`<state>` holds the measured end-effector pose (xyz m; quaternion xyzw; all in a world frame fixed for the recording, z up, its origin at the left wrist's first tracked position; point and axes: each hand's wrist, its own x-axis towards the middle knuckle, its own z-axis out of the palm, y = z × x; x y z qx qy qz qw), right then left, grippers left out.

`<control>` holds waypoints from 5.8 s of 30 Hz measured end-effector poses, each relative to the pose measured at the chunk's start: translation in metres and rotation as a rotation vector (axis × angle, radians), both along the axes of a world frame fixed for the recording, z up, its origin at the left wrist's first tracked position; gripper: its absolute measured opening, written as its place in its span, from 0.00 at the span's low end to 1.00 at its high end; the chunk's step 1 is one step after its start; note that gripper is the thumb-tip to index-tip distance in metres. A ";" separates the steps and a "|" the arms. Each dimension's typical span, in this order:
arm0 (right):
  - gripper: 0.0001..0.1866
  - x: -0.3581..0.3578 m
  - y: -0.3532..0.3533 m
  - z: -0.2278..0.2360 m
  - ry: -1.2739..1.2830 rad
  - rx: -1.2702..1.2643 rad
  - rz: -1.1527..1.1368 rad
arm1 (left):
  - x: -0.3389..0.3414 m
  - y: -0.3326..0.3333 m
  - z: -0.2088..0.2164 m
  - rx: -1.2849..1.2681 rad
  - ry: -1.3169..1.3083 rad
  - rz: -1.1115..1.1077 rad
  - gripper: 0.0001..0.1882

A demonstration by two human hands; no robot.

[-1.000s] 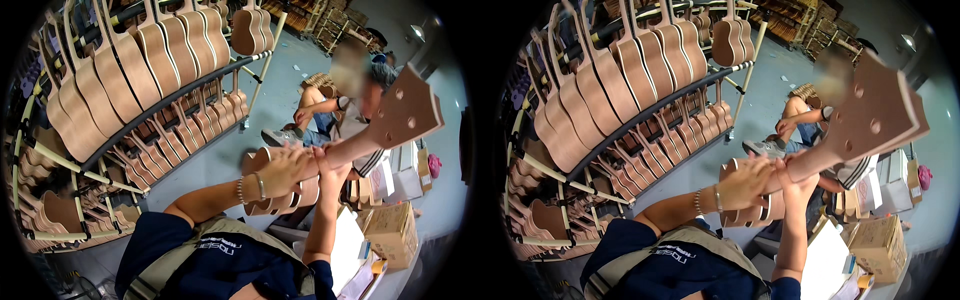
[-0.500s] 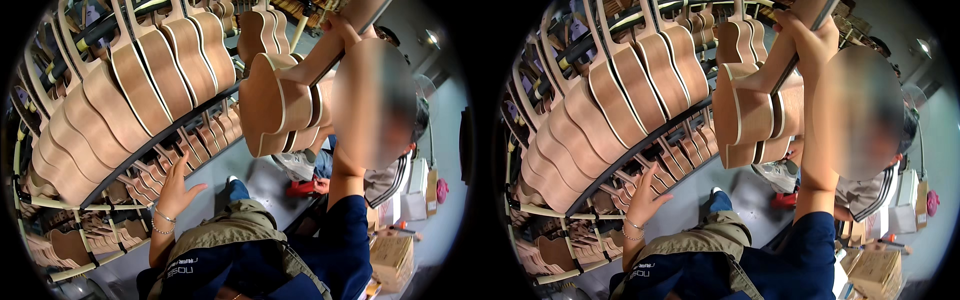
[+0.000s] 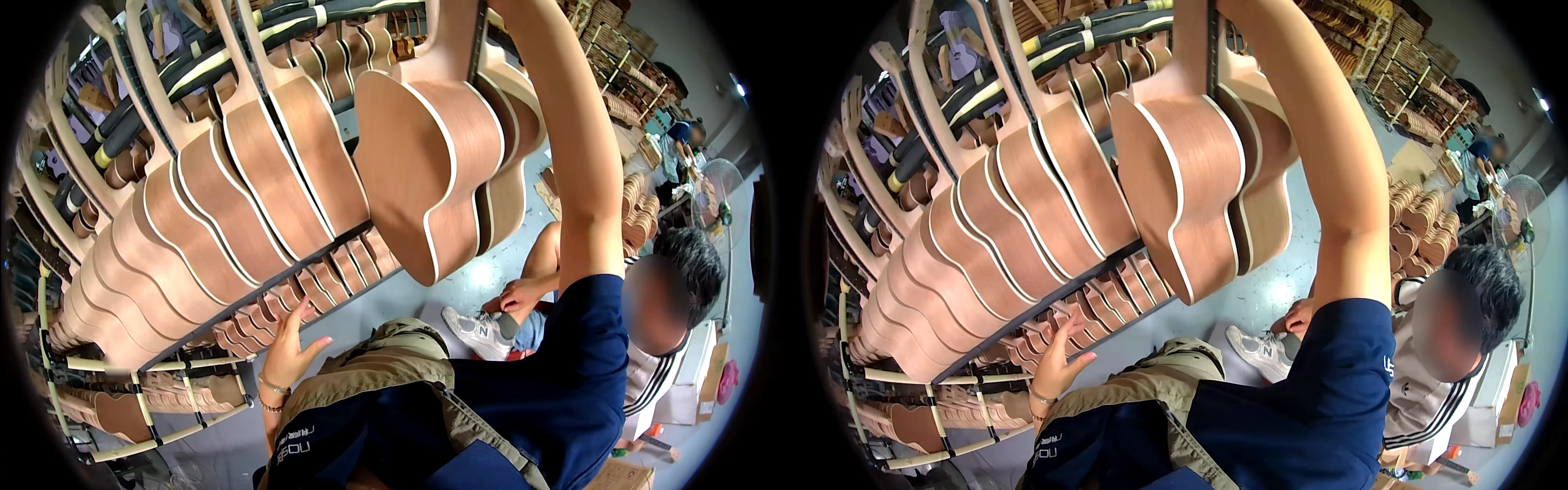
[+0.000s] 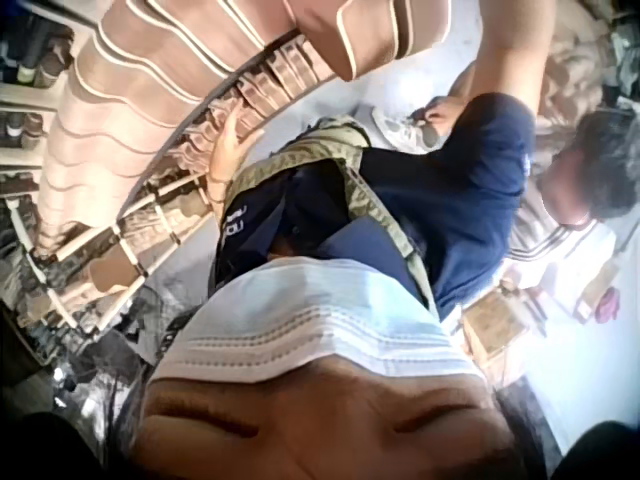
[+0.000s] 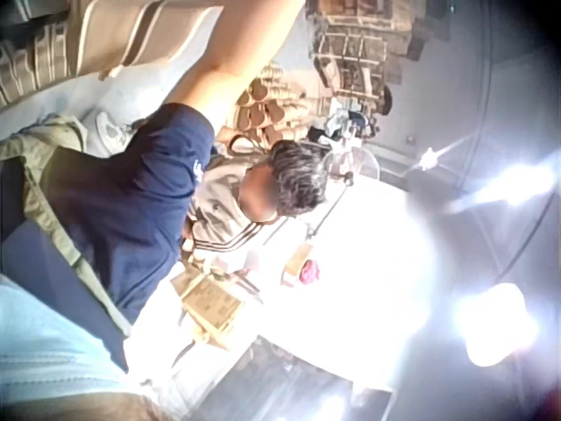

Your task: The person applies masking tape to the fretboards of ukuleles and uses a wooden template to mark positions on the soundboards with a pencil.

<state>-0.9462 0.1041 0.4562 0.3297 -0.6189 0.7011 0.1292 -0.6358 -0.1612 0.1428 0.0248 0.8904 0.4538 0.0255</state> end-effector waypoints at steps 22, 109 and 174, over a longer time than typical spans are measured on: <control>0.48 -0.096 -0.082 -0.132 0.582 0.602 -0.810 | 0.021 -0.015 -0.024 0.020 -0.217 0.237 0.42; 0.24 1.274 -0.134 -0.343 -0.723 -1.161 -2.538 | 0.653 0.424 0.073 -0.165 -0.473 -2.283 0.25; 0.24 1.164 -0.250 -0.437 -1.135 0.368 -2.433 | 0.633 0.134 -0.136 0.353 0.457 -2.624 0.48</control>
